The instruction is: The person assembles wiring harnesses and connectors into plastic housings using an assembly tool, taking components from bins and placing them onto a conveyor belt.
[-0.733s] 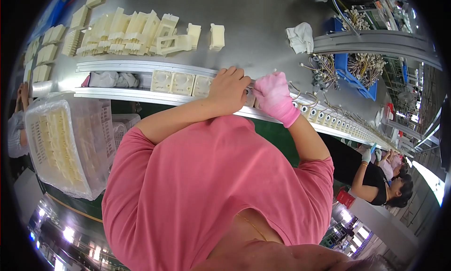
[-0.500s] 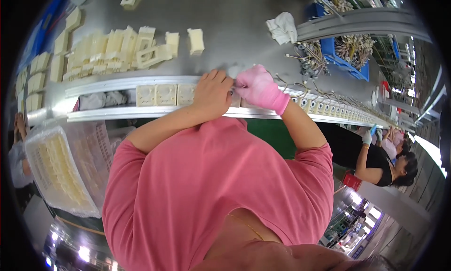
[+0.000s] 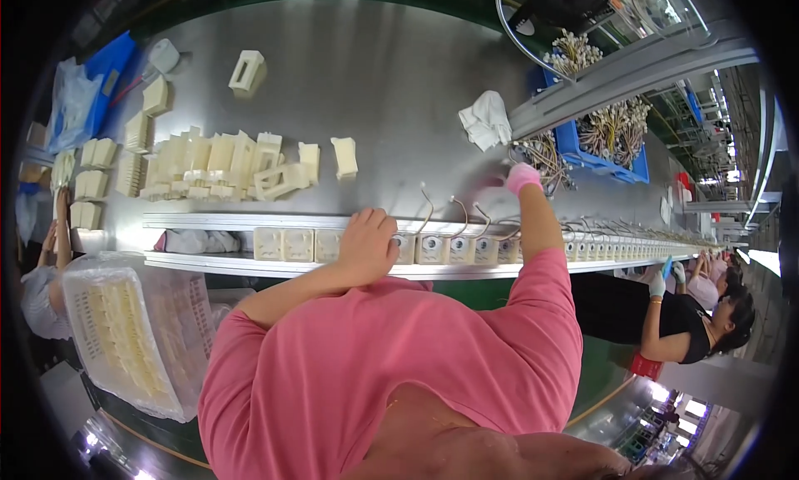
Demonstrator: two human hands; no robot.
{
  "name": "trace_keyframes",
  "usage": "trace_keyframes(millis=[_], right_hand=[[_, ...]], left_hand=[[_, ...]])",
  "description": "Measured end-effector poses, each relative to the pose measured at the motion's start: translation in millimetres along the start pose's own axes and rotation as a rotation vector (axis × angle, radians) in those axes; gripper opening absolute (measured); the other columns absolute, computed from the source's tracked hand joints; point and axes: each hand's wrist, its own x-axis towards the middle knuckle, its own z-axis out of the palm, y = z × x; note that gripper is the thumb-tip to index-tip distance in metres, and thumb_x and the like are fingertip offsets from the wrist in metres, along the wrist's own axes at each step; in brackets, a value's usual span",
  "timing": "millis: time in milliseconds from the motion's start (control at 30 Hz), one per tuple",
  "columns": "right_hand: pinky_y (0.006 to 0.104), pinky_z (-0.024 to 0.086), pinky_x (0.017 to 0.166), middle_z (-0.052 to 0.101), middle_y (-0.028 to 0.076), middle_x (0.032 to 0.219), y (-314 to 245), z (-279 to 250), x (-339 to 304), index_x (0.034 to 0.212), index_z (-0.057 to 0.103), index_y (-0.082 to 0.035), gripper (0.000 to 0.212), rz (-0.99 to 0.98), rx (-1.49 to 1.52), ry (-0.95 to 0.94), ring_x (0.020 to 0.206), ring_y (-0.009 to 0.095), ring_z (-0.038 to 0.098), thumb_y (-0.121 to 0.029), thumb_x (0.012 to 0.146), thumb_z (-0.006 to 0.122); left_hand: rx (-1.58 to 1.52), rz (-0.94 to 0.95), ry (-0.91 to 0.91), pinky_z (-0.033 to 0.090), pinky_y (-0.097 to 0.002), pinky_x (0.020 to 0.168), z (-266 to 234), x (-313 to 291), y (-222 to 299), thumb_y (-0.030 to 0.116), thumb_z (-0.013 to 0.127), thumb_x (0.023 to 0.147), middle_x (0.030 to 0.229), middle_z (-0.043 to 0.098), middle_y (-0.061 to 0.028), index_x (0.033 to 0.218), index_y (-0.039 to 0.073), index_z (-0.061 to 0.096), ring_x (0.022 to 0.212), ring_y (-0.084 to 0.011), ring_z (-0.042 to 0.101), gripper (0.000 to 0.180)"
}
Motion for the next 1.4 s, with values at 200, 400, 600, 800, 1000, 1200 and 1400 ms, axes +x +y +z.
trace_keyframes(millis=[200, 400, 600, 800, 1000, 1200, 1400], right_hand=[[0.0365, 0.051, 0.074, 0.067, 0.015, 0.082, 82, -88, -50, 0.084, 0.069, -0.007, 0.02, 0.597, 0.922, 0.93, 0.074, 0.028, 0.065, -0.011, 0.074, 0.054], [0.0282, 0.049, 0.079, 0.063, 0.008, 0.093, 43, -154, -124, 0.095, 0.067, 0.0, 0.018, -0.09, 0.974, 1.536, 0.085, 0.016, 0.06, 0.004, 0.079, 0.059], [0.023, 0.044, 0.072, 0.061, 0.005, 0.085, -103, -214, -217, 0.09, 0.066, 0.0, 0.02, -0.576, 1.618, 0.949, 0.077, 0.011, 0.055, 0.005, 0.074, 0.056], [0.0243, 0.045, 0.073, 0.062, 0.01, 0.088, -127, -226, -213, 0.1, 0.06, 0.009, 0.025, -0.559, 2.016, 0.794, 0.076, 0.013, 0.056, 0.003, 0.077, 0.052], [0.035, 0.051, 0.075, 0.064, 0.018, 0.098, -164, -185, -225, 0.125, 0.052, -0.009, 0.046, -0.351, 1.06, 0.548, 0.084, 0.031, 0.064, -0.023, 0.082, 0.059], [0.0398, 0.049, 0.065, 0.063, 0.013, 0.08, -220, -164, -236, 0.113, 0.059, -0.011, 0.039, -0.421, 1.081, 0.484, 0.069, 0.031, 0.062, -0.026, 0.077, 0.063], [0.0327, 0.046, 0.058, 0.057, 0.007, 0.065, -208, -173, -234, 0.103, 0.063, -0.013, 0.029, -0.544, 1.018, 0.267, 0.06, 0.021, 0.057, -0.022, 0.074, 0.063]], left_hand=[[-0.244, -0.105, -0.145, 0.038, -0.0418, 0.083, -19, 5, -8, 0.014, 0.061, 0.073, 0.094, 0.052, -0.0128, 0.094, 0.004, 0.056, 0.095, -0.0311, 0.047, 0.024], [-0.213, 0.018, 0.057, 0.034, -0.0422, 0.095, -51, 52, -6, 0.016, 0.062, 0.076, 0.113, 0.051, -0.0153, 0.116, 0.005, 0.05, 0.11, -0.0328, 0.044, 0.043], [-0.21, 0.237, 0.31, 0.03, -0.0433, 0.1, -42, 98, 23, 0.018, 0.062, 0.078, 0.124, 0.047, -0.0147, 0.119, 0.005, 0.049, 0.12, -0.0299, 0.04, 0.045], [-0.426, -0.317, -0.512, 0.045, -0.0376, 0.087, -51, 87, -12, 0.027, 0.049, 0.09, 0.094, 0.063, -0.0156, 0.089, 0.001, 0.062, 0.087, -0.0259, 0.061, 0.029], [-1.351, -0.712, -0.211, 0.05, -0.0332, 0.075, -47, 48, -33, 0.038, 0.034, 0.098, 0.1, 0.063, -0.0147, 0.107, 0.002, 0.059, 0.096, -0.0212, 0.06, 0.045], [-1.424, -0.809, -0.108, 0.048, -0.0352, 0.077, -39, 42, -19, 0.041, 0.04, 0.095, 0.094, 0.061, -0.0083, 0.11, 0.003, 0.056, 0.088, -0.0195, 0.059, 0.044], [-0.399, -0.43, -0.325, 0.043, -0.0382, 0.067, -67, 30, -39, 0.036, 0.048, 0.091, 0.084, 0.061, -0.0169, 0.086, 0.0, 0.06, 0.08, -0.0275, 0.058, 0.038]])
